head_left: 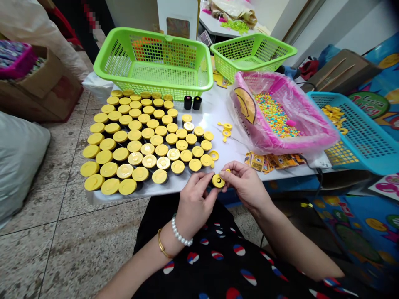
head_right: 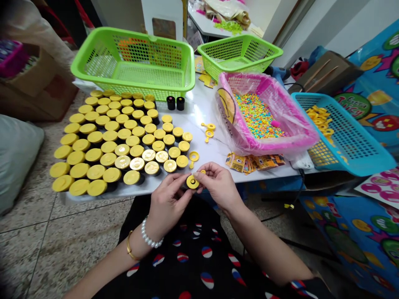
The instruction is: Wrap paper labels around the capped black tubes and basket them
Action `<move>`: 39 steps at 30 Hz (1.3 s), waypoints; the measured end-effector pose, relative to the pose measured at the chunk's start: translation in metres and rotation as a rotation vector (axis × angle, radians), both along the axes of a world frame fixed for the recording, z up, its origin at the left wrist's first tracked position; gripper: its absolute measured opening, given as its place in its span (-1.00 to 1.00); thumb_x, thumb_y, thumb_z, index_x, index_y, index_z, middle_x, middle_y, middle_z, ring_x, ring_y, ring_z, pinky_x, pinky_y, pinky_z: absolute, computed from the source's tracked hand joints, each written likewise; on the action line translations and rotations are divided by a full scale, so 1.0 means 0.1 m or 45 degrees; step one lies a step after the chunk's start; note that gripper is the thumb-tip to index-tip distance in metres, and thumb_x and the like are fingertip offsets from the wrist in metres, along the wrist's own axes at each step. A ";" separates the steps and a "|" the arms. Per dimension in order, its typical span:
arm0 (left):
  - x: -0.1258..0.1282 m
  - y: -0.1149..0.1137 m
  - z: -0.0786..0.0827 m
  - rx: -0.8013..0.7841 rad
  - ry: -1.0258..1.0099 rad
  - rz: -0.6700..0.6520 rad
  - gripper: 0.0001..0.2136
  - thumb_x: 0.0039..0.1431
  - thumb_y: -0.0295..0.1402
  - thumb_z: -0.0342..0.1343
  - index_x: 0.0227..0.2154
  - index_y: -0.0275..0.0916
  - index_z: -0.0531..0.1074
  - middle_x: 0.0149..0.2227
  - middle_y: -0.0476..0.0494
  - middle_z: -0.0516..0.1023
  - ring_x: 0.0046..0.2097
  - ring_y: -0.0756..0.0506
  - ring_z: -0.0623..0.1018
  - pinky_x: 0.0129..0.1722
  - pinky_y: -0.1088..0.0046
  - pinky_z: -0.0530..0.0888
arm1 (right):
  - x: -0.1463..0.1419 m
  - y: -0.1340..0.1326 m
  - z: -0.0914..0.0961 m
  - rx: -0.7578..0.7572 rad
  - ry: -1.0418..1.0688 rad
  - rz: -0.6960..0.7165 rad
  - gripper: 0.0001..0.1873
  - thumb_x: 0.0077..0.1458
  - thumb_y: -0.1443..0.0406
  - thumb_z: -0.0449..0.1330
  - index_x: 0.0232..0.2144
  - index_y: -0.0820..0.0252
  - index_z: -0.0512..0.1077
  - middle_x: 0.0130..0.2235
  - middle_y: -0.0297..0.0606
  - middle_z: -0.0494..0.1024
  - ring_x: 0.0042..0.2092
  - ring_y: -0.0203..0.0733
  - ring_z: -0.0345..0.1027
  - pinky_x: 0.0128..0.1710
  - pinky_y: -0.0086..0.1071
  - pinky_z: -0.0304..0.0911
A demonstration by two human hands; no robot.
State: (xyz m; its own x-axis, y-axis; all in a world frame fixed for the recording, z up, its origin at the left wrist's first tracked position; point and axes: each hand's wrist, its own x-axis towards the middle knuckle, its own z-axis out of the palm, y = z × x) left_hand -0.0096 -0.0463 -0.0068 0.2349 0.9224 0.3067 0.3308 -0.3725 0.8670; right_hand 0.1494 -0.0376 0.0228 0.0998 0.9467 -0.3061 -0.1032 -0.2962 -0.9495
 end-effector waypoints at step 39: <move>0.08 0.00 -0.08 -0.013 -0.007 0.045 -0.73 0.15 -0.47 0.23 -0.07 -0.24 0.51 -0.45 -0.01 0.46 -0.44 0.00 0.45 -0.37 0.46 0.48 | 0.11 -0.04 0.03 -0.041 0.158 0.170 -0.66 0.04 0.08 0.33 -0.40 0.11 0.27 -0.70 -0.60 0.27 -0.72 -0.45 0.03 -0.79 -0.61 -0.12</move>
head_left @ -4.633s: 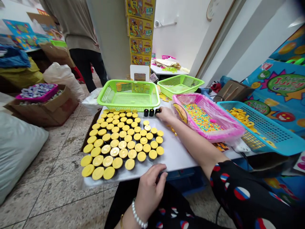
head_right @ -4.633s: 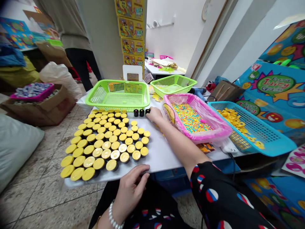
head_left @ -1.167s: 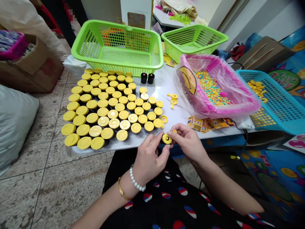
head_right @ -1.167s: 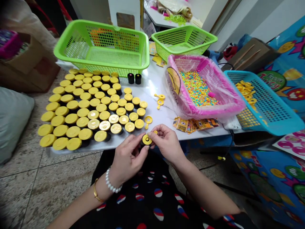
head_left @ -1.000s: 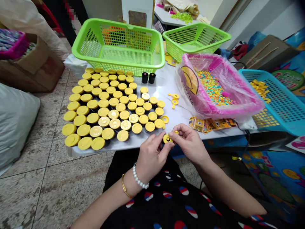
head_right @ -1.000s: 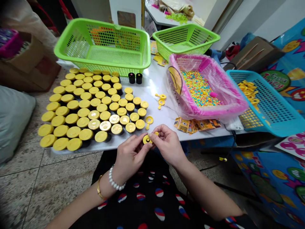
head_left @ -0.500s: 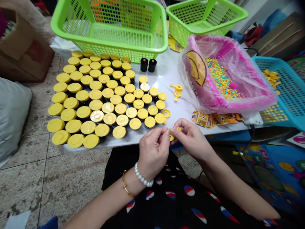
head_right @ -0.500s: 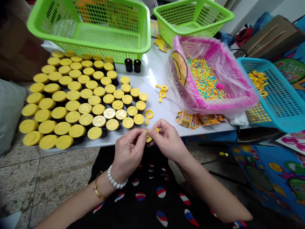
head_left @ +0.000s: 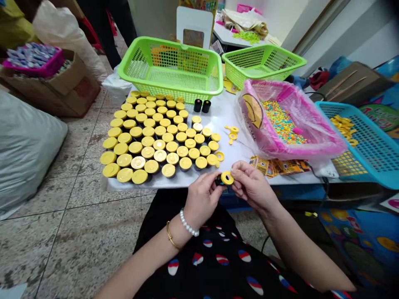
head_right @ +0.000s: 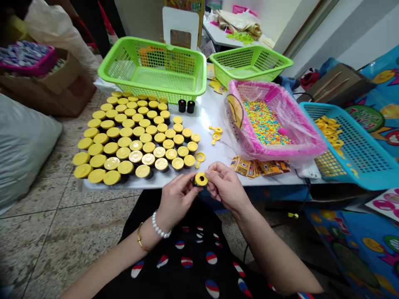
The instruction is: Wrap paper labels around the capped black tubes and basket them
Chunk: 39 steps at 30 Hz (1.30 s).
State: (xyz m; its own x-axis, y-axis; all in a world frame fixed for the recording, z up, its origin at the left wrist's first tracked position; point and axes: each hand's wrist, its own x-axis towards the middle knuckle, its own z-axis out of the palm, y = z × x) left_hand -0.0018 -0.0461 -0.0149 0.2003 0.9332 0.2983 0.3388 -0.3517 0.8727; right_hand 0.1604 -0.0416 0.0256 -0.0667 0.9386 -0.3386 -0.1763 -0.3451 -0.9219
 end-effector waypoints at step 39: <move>0.03 -0.02 -0.04 0.185 0.007 -0.071 -0.66 0.29 -0.38 0.12 0.11 -0.25 0.41 -0.15 -0.20 0.67 -0.25 -0.07 0.67 -0.22 0.50 0.58 | 0.10 0.04 0.05 -0.047 -0.128 0.358 -0.61 0.05 0.10 0.34 -0.24 0.12 0.25 -0.46 -0.45 0.48 -0.43 -0.31 0.40 -0.34 -0.39 0.33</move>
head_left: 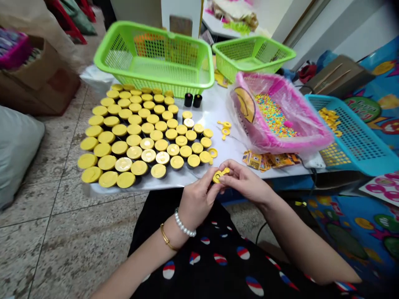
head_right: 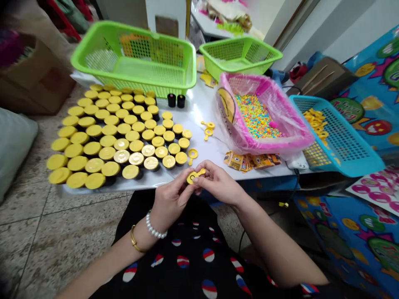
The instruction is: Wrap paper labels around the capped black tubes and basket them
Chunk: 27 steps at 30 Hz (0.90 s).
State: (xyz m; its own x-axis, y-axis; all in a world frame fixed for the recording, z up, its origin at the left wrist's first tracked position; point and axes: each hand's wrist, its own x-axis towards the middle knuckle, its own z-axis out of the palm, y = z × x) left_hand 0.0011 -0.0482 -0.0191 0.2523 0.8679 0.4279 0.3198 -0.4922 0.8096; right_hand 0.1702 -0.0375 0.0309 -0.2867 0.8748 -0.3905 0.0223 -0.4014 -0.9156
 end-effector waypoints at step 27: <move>-0.09 0.00 0.14 -0.836 -0.330 -0.221 -0.50 0.34 -0.15 -0.01 0.24 -0.31 0.25 -0.48 -0.01 0.49 -0.63 0.07 0.42 -0.66 0.61 0.37 | -0.10 -0.08 0.06 0.121 -0.261 -0.014 -0.65 0.17 0.08 0.23 -0.14 0.17 0.31 -0.42 -0.43 0.38 -0.44 -0.37 0.27 -0.44 -0.47 0.25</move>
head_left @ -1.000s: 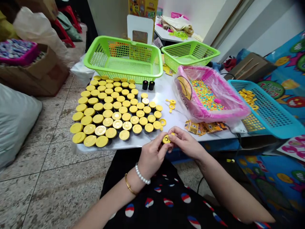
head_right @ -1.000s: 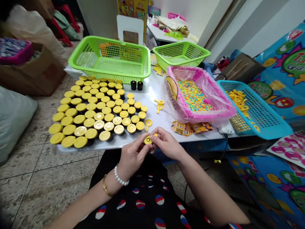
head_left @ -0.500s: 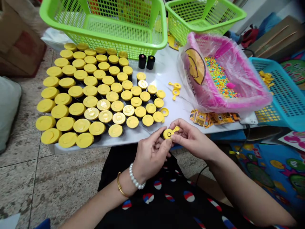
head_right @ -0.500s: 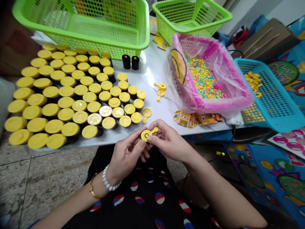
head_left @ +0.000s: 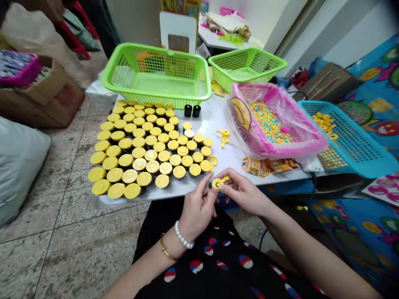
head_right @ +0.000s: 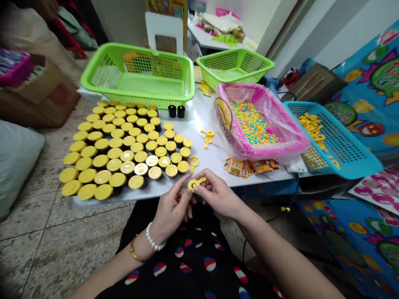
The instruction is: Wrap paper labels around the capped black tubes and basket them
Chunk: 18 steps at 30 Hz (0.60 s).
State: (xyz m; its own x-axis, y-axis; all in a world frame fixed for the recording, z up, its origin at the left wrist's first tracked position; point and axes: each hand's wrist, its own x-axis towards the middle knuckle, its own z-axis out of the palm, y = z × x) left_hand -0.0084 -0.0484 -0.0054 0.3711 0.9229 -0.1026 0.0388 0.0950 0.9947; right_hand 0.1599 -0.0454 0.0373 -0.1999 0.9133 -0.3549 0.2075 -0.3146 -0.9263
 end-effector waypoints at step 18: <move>0.10 0.05 -0.02 0.593 0.440 0.225 -0.80 0.16 -0.45 0.20 -0.14 -0.25 0.43 -0.55 0.09 0.46 -0.51 0.03 0.49 -0.47 0.59 0.38 | 0.01 -0.05 -0.03 0.060 0.000 -0.146 -0.49 0.02 0.10 0.34 -0.05 0.14 0.31 -0.43 -0.45 0.38 -0.45 -0.34 0.28 -0.44 -0.42 0.25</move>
State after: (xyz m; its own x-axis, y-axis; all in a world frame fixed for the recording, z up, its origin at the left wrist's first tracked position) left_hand 0.0015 -0.0432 -0.0075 0.2249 0.9444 0.2399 0.3903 -0.3129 0.8659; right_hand 0.1607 -0.0500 0.0345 -0.0930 0.9458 -0.3110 0.1730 -0.2923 -0.9406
